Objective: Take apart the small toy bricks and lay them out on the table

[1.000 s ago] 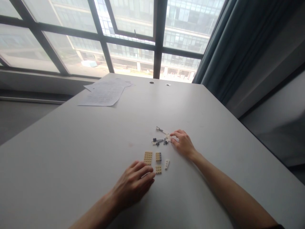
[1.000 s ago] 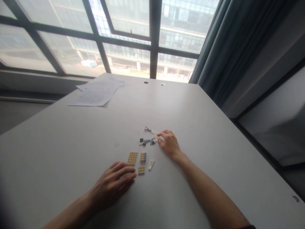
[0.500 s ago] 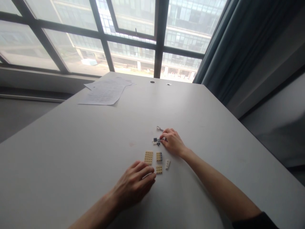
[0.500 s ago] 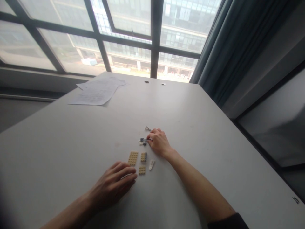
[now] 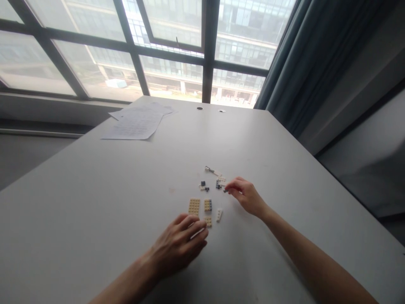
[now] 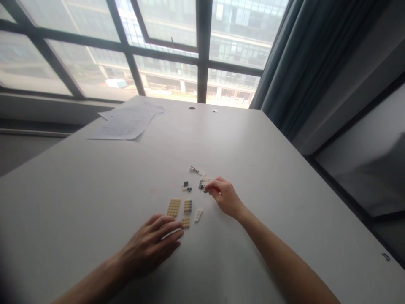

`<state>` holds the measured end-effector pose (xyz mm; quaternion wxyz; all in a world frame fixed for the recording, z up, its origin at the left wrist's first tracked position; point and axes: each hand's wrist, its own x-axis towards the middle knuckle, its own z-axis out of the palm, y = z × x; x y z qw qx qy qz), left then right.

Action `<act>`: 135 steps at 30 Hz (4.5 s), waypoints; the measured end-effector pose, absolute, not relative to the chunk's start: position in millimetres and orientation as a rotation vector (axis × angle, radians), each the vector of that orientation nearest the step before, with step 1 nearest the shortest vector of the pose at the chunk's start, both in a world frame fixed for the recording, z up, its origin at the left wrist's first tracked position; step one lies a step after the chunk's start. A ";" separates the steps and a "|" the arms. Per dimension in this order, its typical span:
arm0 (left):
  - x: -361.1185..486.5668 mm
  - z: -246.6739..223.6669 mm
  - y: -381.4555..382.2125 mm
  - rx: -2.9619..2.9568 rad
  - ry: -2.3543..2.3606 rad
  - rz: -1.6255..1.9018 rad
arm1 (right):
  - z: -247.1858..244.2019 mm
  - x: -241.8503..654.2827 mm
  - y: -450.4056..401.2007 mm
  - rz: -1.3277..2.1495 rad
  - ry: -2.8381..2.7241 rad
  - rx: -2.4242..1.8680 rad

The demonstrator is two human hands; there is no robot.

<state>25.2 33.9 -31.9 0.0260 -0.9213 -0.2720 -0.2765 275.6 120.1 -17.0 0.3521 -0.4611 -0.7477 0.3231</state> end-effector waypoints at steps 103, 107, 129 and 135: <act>59.8 -34.0 34.5 -2.779 -0.813 -0.844 | -29.2 241.0 152.3 0.491 -2.192 -1.430; 60.0 -34.0 35.0 -2.775 -0.810 -0.888 | -22.6 248.6 142.4 1.215 -1.631 -1.192; 63.6 -40.9 40.1 -2.885 -0.852 -0.576 | -30.8 301.9 74.6 0.618 -2.324 -1.287; 62.2 -46.7 42.0 -2.915 -0.881 -0.546 | -30.5 298.7 75.4 0.599 -2.316 -1.296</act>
